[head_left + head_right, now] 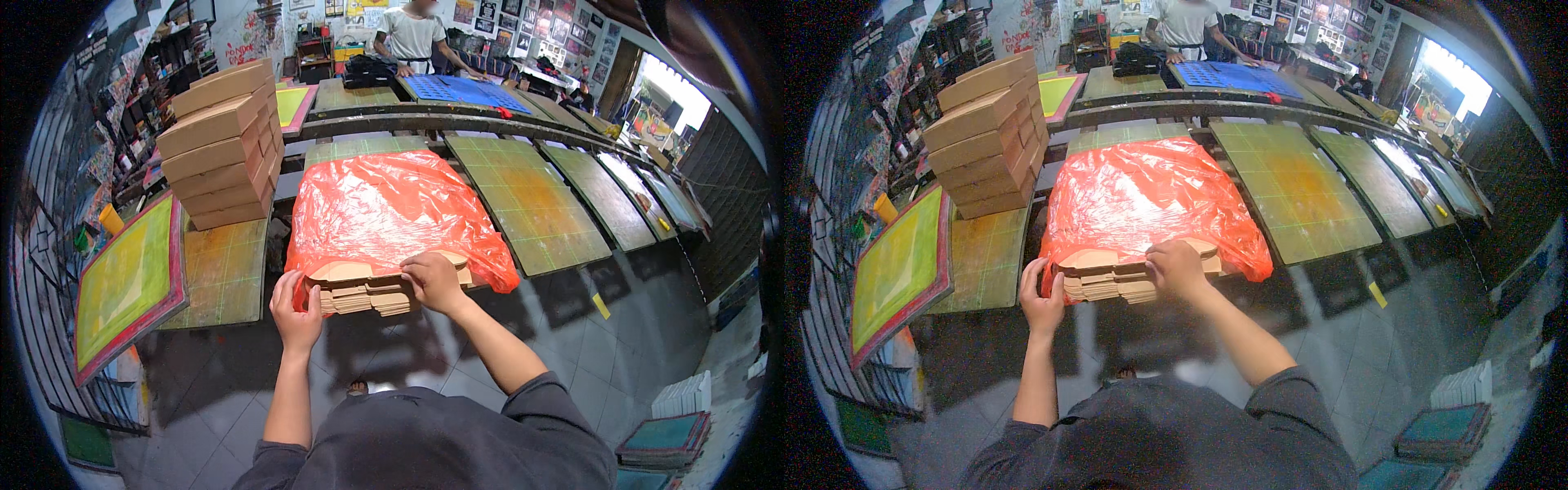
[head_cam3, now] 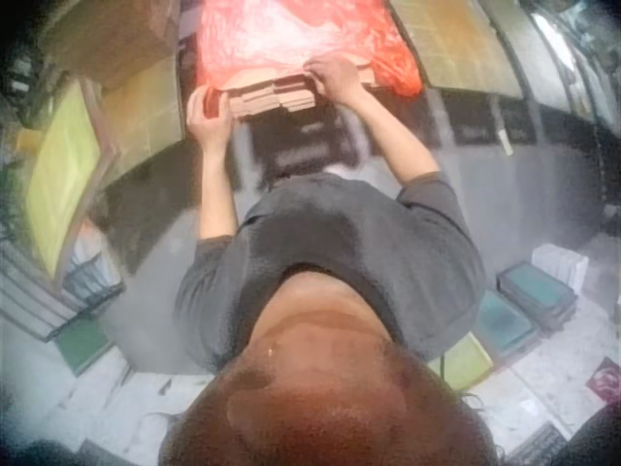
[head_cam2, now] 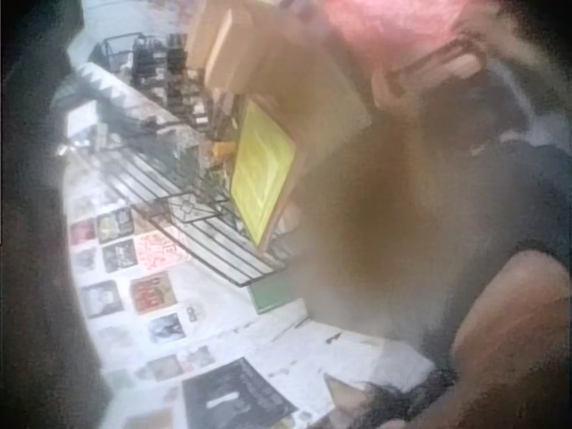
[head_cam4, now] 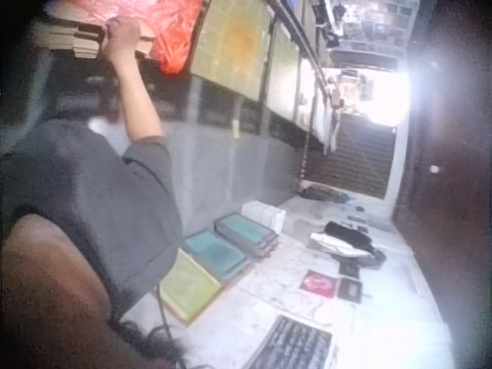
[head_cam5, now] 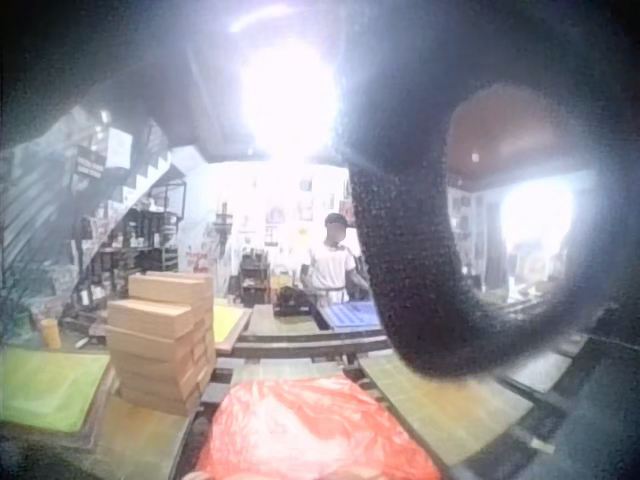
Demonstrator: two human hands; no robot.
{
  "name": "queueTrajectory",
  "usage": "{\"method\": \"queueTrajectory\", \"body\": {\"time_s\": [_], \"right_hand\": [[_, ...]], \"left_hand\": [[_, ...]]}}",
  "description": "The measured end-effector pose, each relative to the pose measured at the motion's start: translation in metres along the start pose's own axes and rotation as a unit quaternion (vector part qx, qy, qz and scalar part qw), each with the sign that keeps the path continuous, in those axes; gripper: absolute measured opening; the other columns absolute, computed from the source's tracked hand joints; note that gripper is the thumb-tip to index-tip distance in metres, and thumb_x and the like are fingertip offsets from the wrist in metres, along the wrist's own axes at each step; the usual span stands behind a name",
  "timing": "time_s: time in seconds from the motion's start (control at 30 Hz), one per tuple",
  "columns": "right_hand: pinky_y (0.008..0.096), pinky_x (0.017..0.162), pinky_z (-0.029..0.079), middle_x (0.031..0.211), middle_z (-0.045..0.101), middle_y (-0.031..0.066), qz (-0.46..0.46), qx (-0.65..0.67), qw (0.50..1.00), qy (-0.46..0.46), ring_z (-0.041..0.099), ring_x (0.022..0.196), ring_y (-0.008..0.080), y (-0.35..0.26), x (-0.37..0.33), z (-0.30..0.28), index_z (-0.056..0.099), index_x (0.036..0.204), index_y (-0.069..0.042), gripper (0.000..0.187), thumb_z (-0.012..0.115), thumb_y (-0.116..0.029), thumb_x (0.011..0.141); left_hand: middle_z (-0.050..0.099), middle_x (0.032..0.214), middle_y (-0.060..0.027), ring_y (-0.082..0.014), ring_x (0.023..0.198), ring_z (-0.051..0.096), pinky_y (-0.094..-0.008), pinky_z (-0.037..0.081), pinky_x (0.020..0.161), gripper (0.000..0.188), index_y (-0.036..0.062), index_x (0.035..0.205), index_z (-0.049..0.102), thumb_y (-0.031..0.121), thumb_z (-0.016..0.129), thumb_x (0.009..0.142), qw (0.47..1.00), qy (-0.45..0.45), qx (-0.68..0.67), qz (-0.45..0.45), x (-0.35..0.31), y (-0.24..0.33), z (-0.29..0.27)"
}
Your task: The person assembles flat cardboard pieces into small boxes by folding and interlocking tabs, then stacks the finished boxes. The person also picks up and places several large framed screens against a wall.
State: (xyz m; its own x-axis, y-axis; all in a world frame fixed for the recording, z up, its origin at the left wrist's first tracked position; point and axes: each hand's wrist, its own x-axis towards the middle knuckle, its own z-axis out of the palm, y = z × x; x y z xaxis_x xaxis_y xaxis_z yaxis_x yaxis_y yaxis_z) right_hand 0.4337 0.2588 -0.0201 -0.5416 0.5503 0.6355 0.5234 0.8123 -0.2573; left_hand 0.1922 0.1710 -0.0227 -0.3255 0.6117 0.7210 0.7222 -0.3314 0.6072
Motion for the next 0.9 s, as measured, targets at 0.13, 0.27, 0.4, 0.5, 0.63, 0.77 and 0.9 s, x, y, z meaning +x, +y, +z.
{"method": "queueTrajectory", "body": {"time_s": [0.13, 0.27, 0.4, 0.5, 0.63, 0.77, 0.9], "right_hand": [[0.0348, 0.063, 0.043, 0.076, 0.062, 0.0049, -0.040, -0.049, 0.995, 0.080, 0.058, 0.069, 0.0215, -0.006, 0.001, 0.003, 0.060, 0.072, -0.006, 0.008, 0.065, -0.010, 0.067], [0.0327, 0.066, 0.042, 0.074, 0.062, 0.0027, -0.039, -0.046, 0.994, 0.095, 0.058, 0.069, 0.0198, -0.004, -0.002, 0.002, 0.061, 0.070, -0.007, 0.008, 0.066, -0.013, 0.068], [0.0319, 0.066, 0.043, 0.074, 0.063, 0.0048, 0.014, 0.044, 0.999, -0.021, 0.059, 0.071, 0.0213, -0.008, 0.004, -0.011, 0.063, 0.071, -0.005, 0.009, 0.065, -0.014, 0.070], [0.0323, 0.066, 0.044, 0.073, 0.063, 0.0067, 0.037, 0.095, 0.995, -0.012, 0.059, 0.071, 0.0225, -0.005, 0.005, -0.016, 0.064, 0.074, -0.004, 0.009, 0.064, -0.013, 0.071], [0.0306, 0.064, 0.045, 0.072, 0.062, 0.0091, 0.089, 0.184, 0.979, -0.005, 0.059, 0.069, 0.0205, -0.008, -0.002, -0.022, 0.063, 0.074, -0.002, 0.009, 0.062, -0.010, 0.074], [0.0306, 0.059, 0.044, 0.065, 0.058, 0.0107, 0.131, 0.098, 0.986, 0.015, 0.057, 0.064, 0.0230, -0.007, -0.009, -0.014, 0.059, 0.072, 0.000, 0.007, 0.059, -0.007, 0.074], [0.0317, 0.059, 0.042, 0.068, 0.058, 0.0105, 0.041, 0.105, 0.983, 0.144, 0.056, 0.064, 0.0249, -0.035, -0.005, -0.032, 0.057, 0.070, -0.002, 0.003, 0.060, -0.004, 0.071]], "left_hand": [[0.056, 0.100, -0.0150, -0.0306, 0.094, 0.054, -0.0387, 0.041, 0.082, 0.029, -0.0001, 0.095, 0.055, 0.008, 0.065, 0.069, 1.000, 0.020, 0.005, 0.009, -0.001, -0.002, -0.002], [0.057, 0.099, -0.0138, -0.0301, 0.093, 0.055, -0.0377, 0.041, 0.081, 0.027, 0.0010, 0.095, 0.056, 0.008, 0.064, 0.070, 0.999, 0.029, 0.019, 0.003, -0.006, -0.004, -0.005], [0.059, 0.093, -0.0141, -0.0281, 0.087, 0.057, -0.0348, 0.044, 0.078, 0.023, -0.0007, 0.092, 0.057, 0.006, 0.063, 0.071, 0.999, 0.036, -0.016, -0.011, -0.008, -0.006, -0.008], [0.059, 0.091, -0.0139, -0.0264, 0.086, 0.057, -0.0333, 0.044, 0.078, 0.022, -0.0016, 0.092, 0.057, 0.007, 0.063, 0.072, 0.998, 0.021, -0.031, -0.047, -0.009, -0.004, -0.006], [0.059, 0.090, -0.0138, -0.0244, 0.085, 0.058, -0.0318, 0.044, 0.077, 0.022, -0.0022, 0.092, 0.057, 0.009, 0.063, 0.073, 0.997, -0.005, -0.045, -0.070, -0.011, -0.011, -0.006], [0.059, 0.093, -0.0132, -0.0248, 0.086, 0.057, -0.0316, 0.043, 0.078, 0.023, -0.0014, 0.094, 0.056, 0.009, 0.062, 0.074, 0.999, -0.009, -0.020, -0.046, -0.010, -0.013, -0.003], [0.058, 0.095, -0.0125, -0.0249, 0.091, 0.056, -0.0317, 0.042, 0.081, 0.023, -0.0005, 0.095, 0.056, 0.009, 0.062, 0.075, 0.999, 0.008, -0.007, -0.040, -0.007, -0.001, -0.008]]}}
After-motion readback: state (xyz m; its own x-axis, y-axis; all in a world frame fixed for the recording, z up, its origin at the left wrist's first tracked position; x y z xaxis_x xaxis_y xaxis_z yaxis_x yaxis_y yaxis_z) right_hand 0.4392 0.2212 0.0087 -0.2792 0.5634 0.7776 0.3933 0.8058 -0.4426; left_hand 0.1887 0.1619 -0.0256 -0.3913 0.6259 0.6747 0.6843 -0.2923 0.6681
